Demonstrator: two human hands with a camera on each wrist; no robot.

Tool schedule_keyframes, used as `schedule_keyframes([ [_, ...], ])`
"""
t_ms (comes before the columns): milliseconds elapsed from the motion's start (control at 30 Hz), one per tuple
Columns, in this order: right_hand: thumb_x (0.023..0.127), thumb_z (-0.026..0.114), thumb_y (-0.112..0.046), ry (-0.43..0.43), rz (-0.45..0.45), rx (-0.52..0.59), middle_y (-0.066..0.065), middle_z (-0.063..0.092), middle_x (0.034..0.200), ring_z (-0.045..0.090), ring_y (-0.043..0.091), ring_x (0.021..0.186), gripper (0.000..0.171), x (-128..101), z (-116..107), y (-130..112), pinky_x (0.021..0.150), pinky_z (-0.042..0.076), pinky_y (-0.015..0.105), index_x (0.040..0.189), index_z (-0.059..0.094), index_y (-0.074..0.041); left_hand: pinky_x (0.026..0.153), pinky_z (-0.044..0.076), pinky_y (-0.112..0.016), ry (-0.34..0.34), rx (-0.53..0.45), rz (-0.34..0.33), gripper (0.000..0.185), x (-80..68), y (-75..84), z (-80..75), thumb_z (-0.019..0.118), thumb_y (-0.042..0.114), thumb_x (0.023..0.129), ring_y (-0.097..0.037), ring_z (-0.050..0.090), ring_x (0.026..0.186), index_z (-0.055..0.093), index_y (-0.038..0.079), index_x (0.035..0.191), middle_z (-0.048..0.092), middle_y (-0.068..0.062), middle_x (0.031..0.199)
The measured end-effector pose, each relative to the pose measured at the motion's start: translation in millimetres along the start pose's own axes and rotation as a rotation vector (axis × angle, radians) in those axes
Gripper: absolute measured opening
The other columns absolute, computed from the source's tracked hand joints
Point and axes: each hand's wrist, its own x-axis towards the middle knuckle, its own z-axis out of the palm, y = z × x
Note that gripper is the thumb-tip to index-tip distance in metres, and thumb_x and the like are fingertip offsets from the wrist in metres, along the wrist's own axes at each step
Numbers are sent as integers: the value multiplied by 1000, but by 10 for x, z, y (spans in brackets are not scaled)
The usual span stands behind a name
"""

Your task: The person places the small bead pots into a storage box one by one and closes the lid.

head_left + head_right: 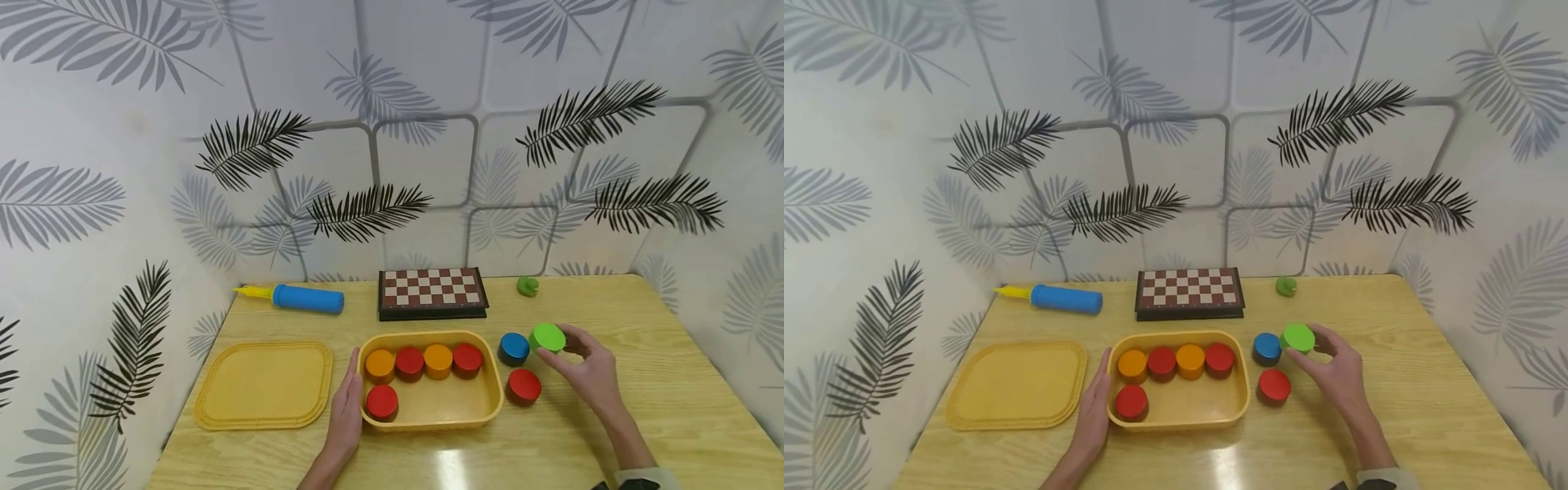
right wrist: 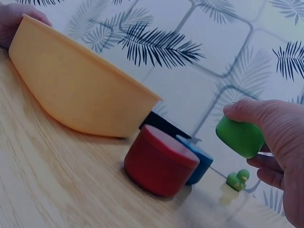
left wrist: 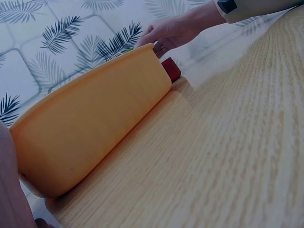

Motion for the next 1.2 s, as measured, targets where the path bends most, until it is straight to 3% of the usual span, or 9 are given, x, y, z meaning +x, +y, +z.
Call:
schedule_keyframes([
  [200,78,93,-9,-18,-71,0,12,73,117,62,-6,94,54,-6,15,-227,85,52,11,127,71,-2,117,17,-6,-2,-12,15,57,1,-9,-3,28,33,117,-19,16,159,19,7,167,18,-10,174],
  [333,76,93,-2,-52,-117,55,18,73,114,63,-4,94,56,-12,47,-354,86,52,9,127,70,1,117,17,-6,-4,-14,18,57,-2,-18,-6,28,32,117,-19,16,159,18,6,167,18,-10,174],
  [533,76,93,-1,-146,-164,109,14,74,114,66,-1,98,56,-24,126,-501,91,51,10,127,70,0,117,17,-7,-3,2,26,57,1,-10,-9,28,33,117,-19,17,159,19,6,167,19,-11,174],
  [733,78,93,-7,-266,-226,55,8,74,115,68,4,97,55,-58,240,-638,89,56,15,127,70,-4,117,16,-7,-1,6,28,56,9,-3,-2,28,31,117,-19,17,159,19,6,167,19,-11,173],
  [1000,79,94,-21,-364,-263,9,-1,74,110,68,13,92,49,-145,468,-852,79,64,41,121,71,-10,117,17,-7,-7,-15,32,55,3,-8,4,27,29,118,-20,16,159,18,6,167,18,-11,174],
  [1200,77,95,-16,-466,-253,23,-1,72,113,67,13,96,52,-237,693,-941,84,64,43,122,70,-8,118,17,-7,-7,-27,38,55,0,-8,-5,28,27,117,-20,16,159,18,5,167,18,-12,174],
])
